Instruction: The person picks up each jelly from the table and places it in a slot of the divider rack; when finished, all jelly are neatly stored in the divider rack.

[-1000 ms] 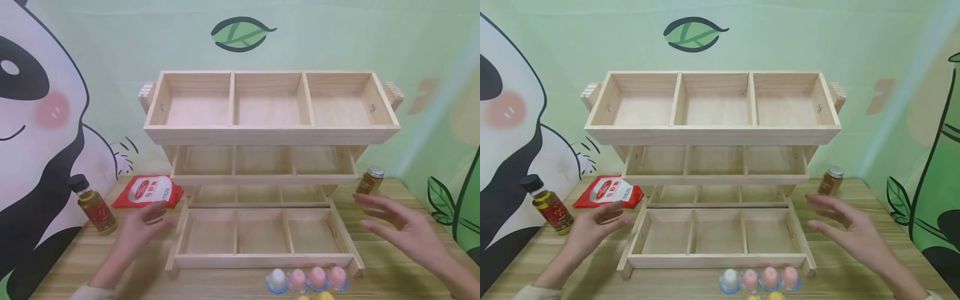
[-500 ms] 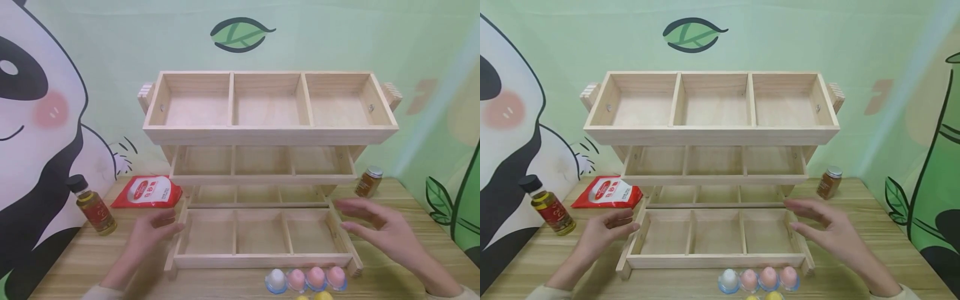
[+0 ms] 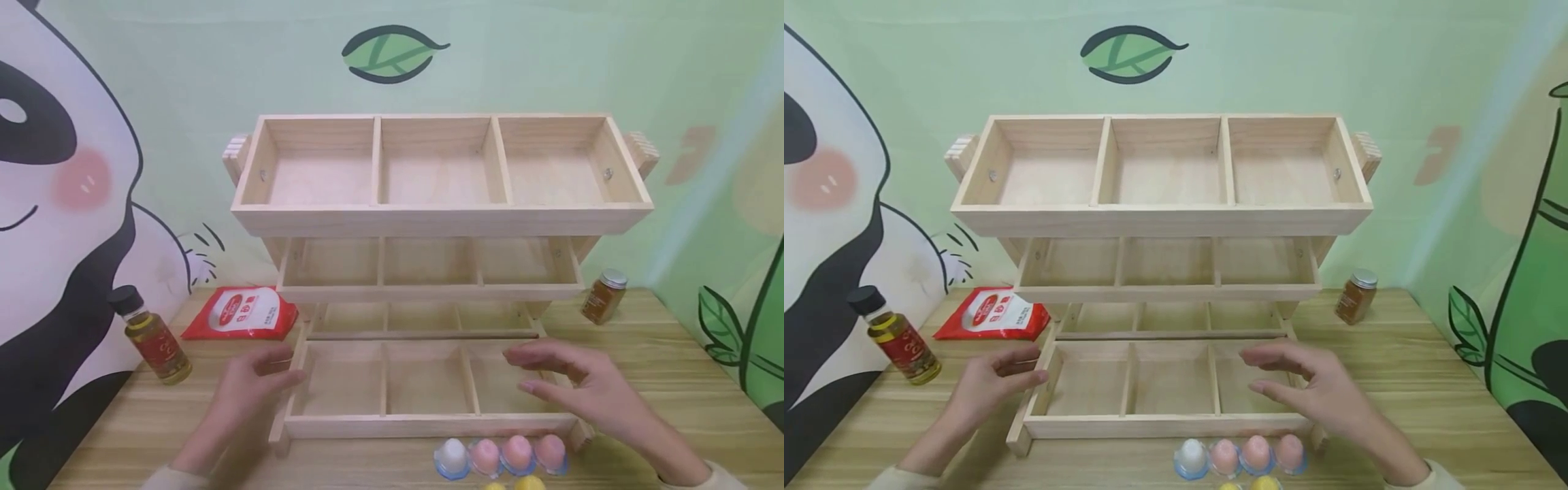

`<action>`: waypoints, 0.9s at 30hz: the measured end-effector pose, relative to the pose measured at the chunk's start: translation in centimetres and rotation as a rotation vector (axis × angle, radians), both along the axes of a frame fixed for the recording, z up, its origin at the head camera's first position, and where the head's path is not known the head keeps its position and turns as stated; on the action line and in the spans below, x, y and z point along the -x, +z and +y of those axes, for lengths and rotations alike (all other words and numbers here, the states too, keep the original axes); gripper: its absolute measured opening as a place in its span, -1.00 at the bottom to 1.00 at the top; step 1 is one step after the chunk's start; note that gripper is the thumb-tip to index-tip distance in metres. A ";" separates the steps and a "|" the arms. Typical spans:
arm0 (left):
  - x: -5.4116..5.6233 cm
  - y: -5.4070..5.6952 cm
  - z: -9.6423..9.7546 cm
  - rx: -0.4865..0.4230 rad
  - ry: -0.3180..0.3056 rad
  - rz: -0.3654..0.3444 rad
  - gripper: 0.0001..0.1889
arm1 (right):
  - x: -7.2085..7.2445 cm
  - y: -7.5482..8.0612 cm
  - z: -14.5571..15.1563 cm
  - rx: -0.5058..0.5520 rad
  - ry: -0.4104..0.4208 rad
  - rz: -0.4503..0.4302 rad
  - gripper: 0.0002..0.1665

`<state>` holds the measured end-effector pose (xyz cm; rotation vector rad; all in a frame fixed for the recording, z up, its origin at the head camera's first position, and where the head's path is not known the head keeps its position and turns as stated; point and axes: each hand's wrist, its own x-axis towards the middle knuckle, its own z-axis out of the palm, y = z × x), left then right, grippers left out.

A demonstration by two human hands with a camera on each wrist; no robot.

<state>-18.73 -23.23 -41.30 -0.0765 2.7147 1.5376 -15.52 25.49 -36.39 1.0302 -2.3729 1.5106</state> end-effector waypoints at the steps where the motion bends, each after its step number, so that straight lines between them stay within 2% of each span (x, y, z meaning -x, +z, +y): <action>1: 0.1 0.0 0.1 -0.004 0.000 0.001 -0.33 | 0.0 -0.1 -0.2 0.005 0.010 -0.005 -0.49; 10: 0.1 -0.3 0.2 0.002 0.008 -0.012 -0.38 | -0.2 -1.2 -2.1 -0.005 0.090 -0.004 -0.50; 16: -0.1 -0.3 0.3 -0.017 0.015 -0.013 -0.42 | -1.1 -1.8 -3.3 -0.075 0.086 -0.059 -0.57; 18: -0.1 -0.2 0.3 -0.019 0.011 -0.019 -0.42 | -1.3 -2.1 -3.8 -0.096 0.100 -0.054 -0.57; 23: 0.0 0.0 0.3 0.010 -0.001 -0.042 -0.38 | -1.8 -3.3 -4.9 -0.050 0.207 -0.074 -0.55; 27: 0.0 0.1 0.3 0.031 -0.004 -0.046 -0.39 | -2.0 -3.9 -5.6 -0.041 0.236 -0.119 -0.56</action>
